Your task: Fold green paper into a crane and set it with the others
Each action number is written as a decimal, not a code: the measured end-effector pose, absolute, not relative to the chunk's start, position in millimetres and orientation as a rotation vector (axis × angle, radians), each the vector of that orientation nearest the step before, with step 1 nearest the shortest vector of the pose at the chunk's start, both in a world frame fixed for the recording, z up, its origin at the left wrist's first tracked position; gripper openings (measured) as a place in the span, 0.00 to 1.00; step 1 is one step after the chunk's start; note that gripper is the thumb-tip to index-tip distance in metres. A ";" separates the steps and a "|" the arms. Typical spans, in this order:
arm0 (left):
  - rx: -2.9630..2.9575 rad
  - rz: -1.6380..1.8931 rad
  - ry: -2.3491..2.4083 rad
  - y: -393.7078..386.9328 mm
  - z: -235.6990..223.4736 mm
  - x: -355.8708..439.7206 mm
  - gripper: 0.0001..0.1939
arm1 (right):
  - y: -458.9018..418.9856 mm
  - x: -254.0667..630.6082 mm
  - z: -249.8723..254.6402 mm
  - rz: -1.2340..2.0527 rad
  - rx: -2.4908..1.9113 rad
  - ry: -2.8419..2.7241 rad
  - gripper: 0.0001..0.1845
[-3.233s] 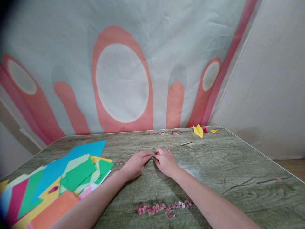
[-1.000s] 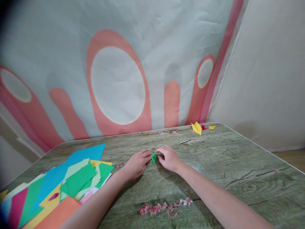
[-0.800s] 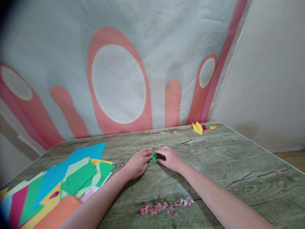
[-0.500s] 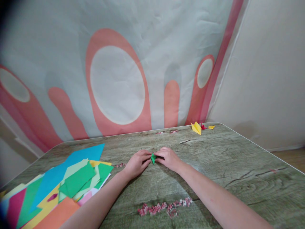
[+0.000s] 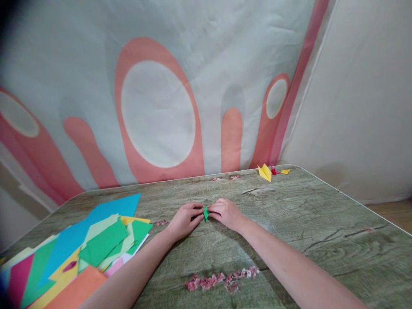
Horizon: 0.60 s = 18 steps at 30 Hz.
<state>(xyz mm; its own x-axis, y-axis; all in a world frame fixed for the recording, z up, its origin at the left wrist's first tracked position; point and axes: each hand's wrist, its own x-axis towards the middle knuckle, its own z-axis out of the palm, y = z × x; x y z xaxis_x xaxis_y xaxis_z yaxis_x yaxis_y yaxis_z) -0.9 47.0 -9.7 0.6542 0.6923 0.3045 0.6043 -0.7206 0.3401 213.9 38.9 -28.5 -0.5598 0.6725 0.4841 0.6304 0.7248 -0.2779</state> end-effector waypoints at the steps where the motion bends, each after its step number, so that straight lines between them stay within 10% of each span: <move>1: 2.657 0.626 1.058 47.0 -10.0 -1.0 0.14 | 39.2 213.9 -29.2 0.092 -0.981 -2.351 0.12; 18: 2.595 0.682 1.083 48.3 -11.0 -0.1 0.13 | 37.8 214.7 -26.5 0.094 -0.925 -2.356 0.10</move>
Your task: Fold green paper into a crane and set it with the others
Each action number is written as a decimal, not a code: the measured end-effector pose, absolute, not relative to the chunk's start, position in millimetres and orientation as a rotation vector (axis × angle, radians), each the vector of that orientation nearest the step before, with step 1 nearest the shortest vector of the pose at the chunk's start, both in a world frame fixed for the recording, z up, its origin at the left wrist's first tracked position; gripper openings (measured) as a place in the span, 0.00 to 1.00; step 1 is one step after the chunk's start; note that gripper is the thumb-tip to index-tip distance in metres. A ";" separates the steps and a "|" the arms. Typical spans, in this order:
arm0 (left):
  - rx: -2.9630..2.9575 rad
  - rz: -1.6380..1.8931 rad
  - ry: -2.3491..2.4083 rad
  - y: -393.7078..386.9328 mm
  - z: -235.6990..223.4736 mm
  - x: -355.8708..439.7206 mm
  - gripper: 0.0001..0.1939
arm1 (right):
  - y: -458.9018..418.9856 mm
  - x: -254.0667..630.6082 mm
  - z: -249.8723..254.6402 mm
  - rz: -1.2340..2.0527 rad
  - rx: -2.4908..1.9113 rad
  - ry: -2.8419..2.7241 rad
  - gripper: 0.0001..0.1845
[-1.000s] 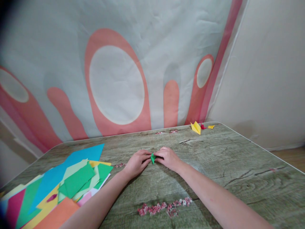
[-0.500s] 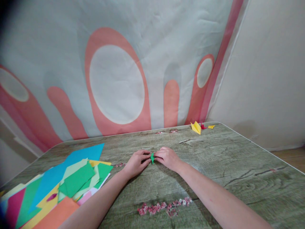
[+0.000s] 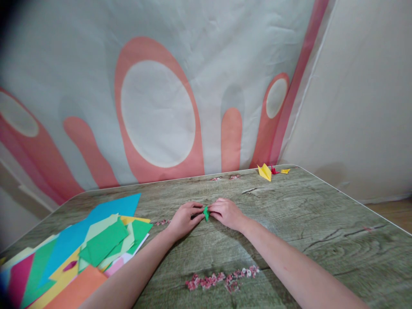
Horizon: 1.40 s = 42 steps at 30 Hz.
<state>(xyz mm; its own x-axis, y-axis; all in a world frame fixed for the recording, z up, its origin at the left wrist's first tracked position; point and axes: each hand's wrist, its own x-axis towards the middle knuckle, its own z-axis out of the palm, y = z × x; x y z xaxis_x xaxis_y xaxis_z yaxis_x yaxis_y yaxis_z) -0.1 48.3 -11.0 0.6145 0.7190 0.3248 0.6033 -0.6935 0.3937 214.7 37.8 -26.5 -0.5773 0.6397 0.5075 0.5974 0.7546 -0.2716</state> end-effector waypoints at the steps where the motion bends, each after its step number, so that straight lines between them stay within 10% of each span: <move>1: 2.595 0.689 1.083 48.5 -11.4 -0.1 0.13 | 37.9 214.9 -26.8 0.092 -0.918 -2.358 0.10; 42: 2.499 0.738 1.046 51.2 -11.8 3.0 0.11 | 35.0 206.3 -25.8 0.026 -1.042 -2.315 0.12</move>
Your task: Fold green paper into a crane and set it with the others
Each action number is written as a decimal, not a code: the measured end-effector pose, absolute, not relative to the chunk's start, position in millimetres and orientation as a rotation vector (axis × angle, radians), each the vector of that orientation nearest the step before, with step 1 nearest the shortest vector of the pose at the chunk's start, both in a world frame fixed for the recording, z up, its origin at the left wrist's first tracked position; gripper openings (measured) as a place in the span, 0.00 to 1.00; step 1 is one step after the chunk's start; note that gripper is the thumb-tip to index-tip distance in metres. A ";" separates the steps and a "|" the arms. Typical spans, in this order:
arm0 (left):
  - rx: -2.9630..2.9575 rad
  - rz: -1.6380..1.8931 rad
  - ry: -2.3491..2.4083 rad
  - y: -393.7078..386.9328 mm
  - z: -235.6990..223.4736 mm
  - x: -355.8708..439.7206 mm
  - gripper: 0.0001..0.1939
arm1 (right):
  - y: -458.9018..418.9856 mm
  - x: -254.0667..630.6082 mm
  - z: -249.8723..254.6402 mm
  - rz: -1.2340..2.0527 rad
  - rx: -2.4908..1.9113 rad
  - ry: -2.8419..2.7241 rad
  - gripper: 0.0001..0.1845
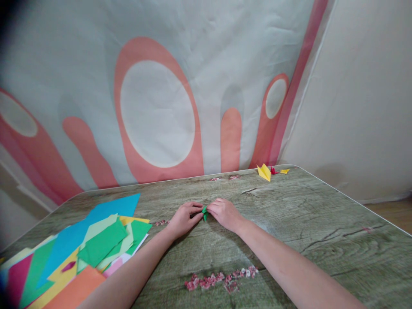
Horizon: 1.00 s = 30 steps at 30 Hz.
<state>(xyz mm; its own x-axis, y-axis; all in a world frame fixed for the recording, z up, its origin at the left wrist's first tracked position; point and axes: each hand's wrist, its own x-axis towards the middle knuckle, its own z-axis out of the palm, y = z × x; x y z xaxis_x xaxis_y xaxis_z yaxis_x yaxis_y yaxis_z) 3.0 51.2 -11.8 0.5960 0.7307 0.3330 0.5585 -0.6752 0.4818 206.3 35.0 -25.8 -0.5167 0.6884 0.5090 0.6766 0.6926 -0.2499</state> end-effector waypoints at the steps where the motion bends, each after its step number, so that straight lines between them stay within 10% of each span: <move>1: 2.488 0.749 1.063 51.8 -12.7 4.0 0.11 | 35.0 206.0 -25.9 0.037 -1.044 -2.304 0.12; 30: 2.377 0.829 1.337 52.0 -17.8 16.3 0.10 | 38.5 195.0 -31.5 0.330 -1.178 -1.988 0.04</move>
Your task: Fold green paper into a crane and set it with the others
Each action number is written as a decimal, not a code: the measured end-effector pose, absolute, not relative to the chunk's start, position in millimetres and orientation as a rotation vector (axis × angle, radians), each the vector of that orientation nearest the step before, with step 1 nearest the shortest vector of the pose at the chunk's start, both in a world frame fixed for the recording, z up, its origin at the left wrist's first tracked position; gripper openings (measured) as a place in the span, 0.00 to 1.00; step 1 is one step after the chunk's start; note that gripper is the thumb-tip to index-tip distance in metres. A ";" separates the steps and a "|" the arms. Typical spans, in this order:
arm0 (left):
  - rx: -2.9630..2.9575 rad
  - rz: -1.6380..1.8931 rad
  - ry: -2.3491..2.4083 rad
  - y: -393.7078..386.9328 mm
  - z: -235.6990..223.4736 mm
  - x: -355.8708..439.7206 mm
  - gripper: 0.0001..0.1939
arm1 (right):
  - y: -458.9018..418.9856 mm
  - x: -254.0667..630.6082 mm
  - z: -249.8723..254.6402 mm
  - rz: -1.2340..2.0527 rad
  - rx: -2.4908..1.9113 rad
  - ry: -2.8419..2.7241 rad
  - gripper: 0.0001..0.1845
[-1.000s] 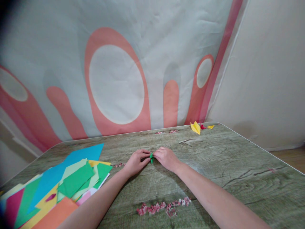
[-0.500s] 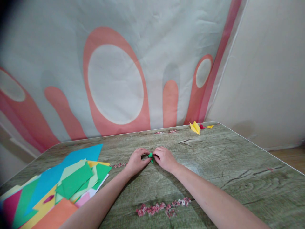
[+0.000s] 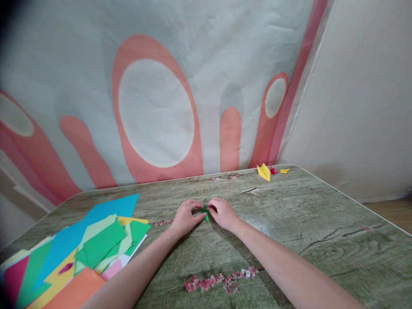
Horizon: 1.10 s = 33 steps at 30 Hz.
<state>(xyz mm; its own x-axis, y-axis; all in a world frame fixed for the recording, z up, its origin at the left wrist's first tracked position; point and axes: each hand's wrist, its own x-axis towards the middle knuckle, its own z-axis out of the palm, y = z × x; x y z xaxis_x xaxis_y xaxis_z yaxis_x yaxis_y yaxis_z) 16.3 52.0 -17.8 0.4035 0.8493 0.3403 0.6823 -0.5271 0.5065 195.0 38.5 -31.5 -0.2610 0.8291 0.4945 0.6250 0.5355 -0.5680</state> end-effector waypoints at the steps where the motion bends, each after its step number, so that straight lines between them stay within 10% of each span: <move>1: 2.377 0.826 1.344 51.8 -17.9 16.4 0.10 | 38.5 194.9 -31.6 0.327 -1.177 -1.989 0.04; 33: 2.324 0.859 1.386 51.8 -18.6 16.4 0.12 | 47.7 190.3 -36.4 0.345 -1.358 -1.983 0.08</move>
<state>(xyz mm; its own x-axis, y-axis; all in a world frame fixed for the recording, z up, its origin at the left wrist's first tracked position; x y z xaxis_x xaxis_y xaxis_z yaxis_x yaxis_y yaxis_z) 16.4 51.8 -18.6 0.3551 0.8713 0.3386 0.6908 -0.4887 0.5330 190.3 47.7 -36.4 -0.2067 0.8952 0.3949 0.7089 0.4152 -0.5701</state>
